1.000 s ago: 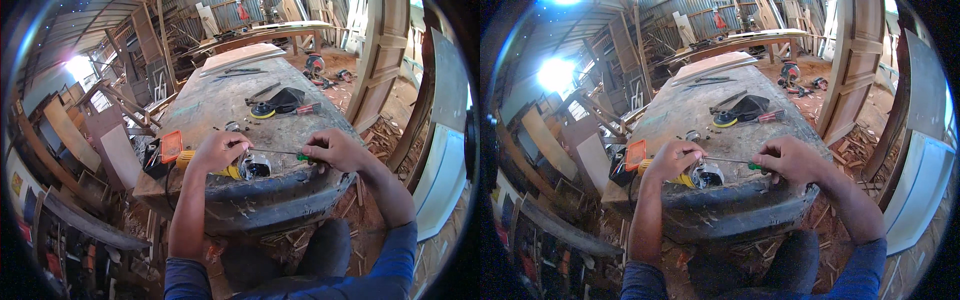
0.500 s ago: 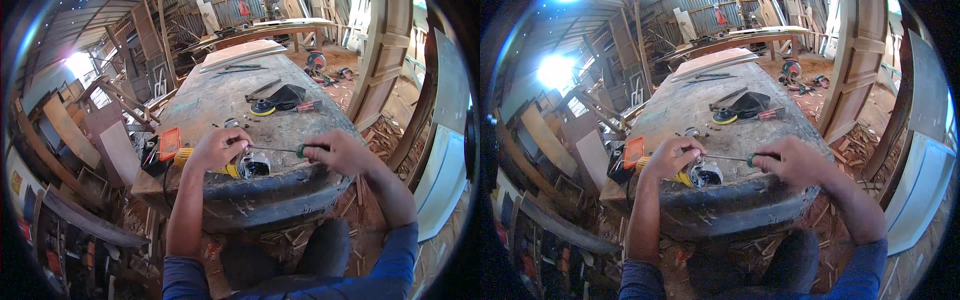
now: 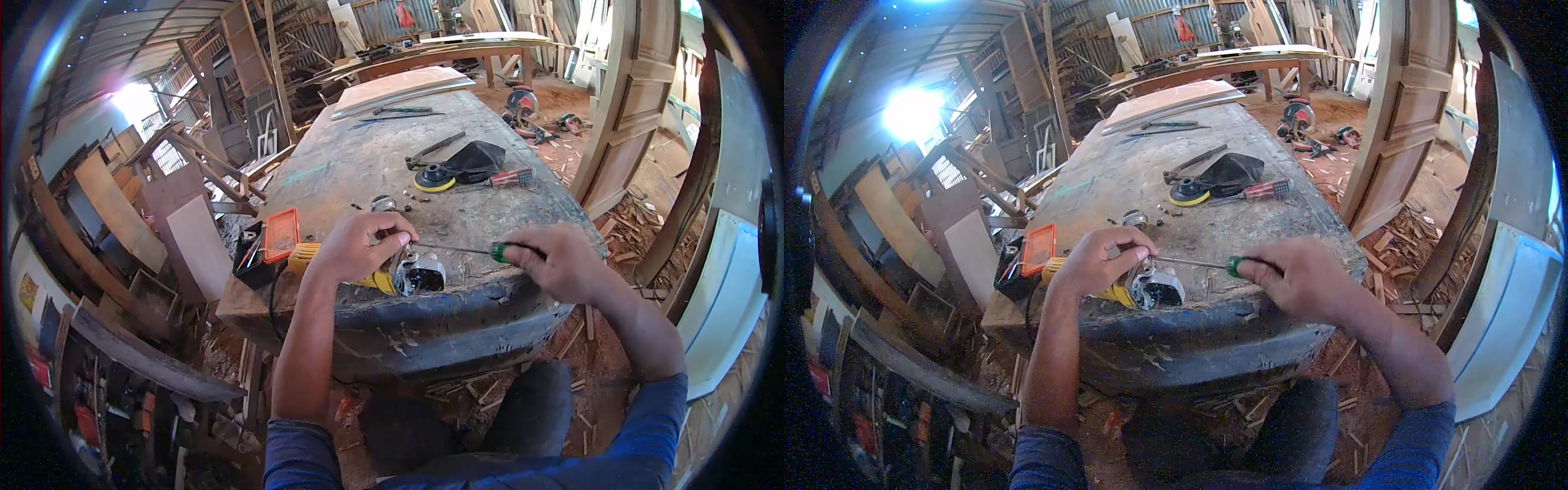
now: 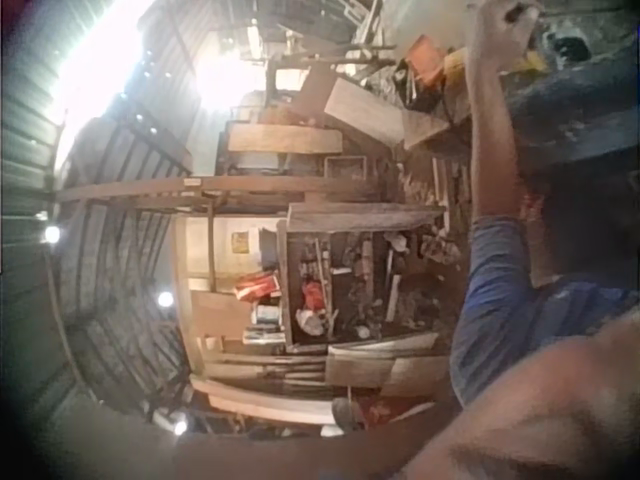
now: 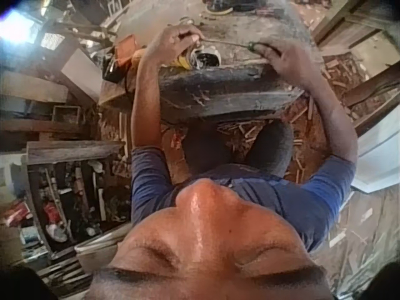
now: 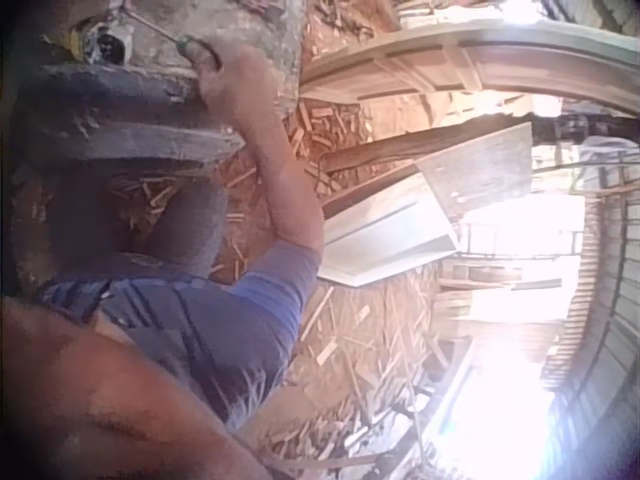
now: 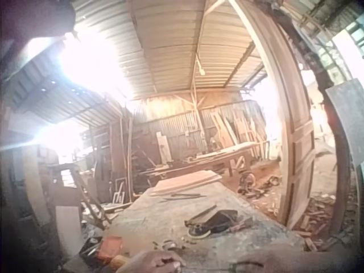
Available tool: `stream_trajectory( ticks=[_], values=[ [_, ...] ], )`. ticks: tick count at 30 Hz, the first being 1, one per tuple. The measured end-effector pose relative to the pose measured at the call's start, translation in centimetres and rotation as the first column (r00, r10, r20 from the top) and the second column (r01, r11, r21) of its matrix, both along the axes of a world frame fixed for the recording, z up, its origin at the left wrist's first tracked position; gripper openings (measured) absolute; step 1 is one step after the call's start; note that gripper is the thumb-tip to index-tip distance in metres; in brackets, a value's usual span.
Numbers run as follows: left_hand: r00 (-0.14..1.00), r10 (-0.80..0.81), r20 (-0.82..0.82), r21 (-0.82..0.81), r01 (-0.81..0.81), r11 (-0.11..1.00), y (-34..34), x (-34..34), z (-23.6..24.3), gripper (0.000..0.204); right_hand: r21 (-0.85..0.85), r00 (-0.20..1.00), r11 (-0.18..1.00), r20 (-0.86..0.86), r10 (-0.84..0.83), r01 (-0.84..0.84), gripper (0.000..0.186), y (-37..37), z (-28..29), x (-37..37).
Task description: The person reassembles an angle grinder by inserting the motor rotor into the tool housing, attaching the front gear casing, and probing the internal components using a screwdriver.
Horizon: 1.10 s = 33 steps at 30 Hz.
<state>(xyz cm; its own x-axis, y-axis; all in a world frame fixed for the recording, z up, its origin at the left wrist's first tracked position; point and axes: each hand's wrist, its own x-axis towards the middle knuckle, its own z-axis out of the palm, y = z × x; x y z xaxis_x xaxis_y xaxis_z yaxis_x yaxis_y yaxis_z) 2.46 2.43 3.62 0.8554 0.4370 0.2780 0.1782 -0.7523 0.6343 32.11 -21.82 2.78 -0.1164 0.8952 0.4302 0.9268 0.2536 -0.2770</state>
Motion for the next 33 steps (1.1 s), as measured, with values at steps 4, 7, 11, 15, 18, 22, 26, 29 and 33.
stream_trajectory(
  ticks=[4, 7, 11, 15, 18, 22, 26, 29, 33],
  values=[
    [0.996, 0.040, -0.082, -0.038, -0.044, 0.998, -0.1, -0.2, 0.3, 0.018, -0.590, 0.835, 0.787, -0.515, -0.195, -0.180, 0.042, 1.5, 2.1, 0.8],
    [0.999, 0.033, -0.024, -0.012, -0.033, 0.999, -0.2, -0.1, 0.1, 0.018, -0.127, 0.935, 0.982, -0.343, 0.090, -0.141, 0.040, 0.2, 0.4, 0.4],
    [0.999, 0.043, -0.015, 0.012, -0.042, 0.999, -0.3, -0.4, 0.1, 0.019, 0.049, 0.985, 0.987, -0.075, 0.156, -0.153, 0.041, -0.4, -0.3, -0.2],
    [0.999, 0.031, -0.025, -0.005, -0.031, 1.000, 0.0, 0.1, 0.0, 0.020, 0.137, 0.996, 0.987, 0.046, 0.074, -0.079, 0.035, -0.6, -0.7, -0.9],
    [1.000, 0.024, -0.016, 0.003, -0.024, 1.000, 0.1, -0.2, -0.4, 0.020, -0.274, 0.919, 0.962, -0.376, -0.117, 0.010, 0.029, 0.0, 1.7, -1.3],
    [0.999, 0.031, -0.035, -0.008, -0.031, 0.999, 0.2, -0.4, -0.3, 0.019, -0.279, 0.914, 0.959, -0.399, -0.069, -0.050, 0.035, 0.5, 0.7, -0.7],
    [1.000, 0.030, 0.003, 0.005, -0.030, 1.000, -0.4, -0.4, -0.2, 0.019, 0.093, 0.984, 0.990, 0.159, 0.086, -0.102, 0.061, -0.5, -0.2, -1.0],
    [1.000, 0.014, 0.002, 0.058, -0.014, 0.998, 0.0, -0.2, -0.3, 0.019, 0.197, 0.892, 0.975, 0.451, 0.005, -0.105, 0.057, -0.7, -0.2, -0.6],
    [0.999, -0.018, 0.043, 0.087, 0.015, 0.996, 0.3, 0.1, -0.7, 0.023, 0.104, 0.987, 0.984, -0.053, 0.150, -0.144, 0.056, 1.0, -1.2, 0.1]
  ],
)
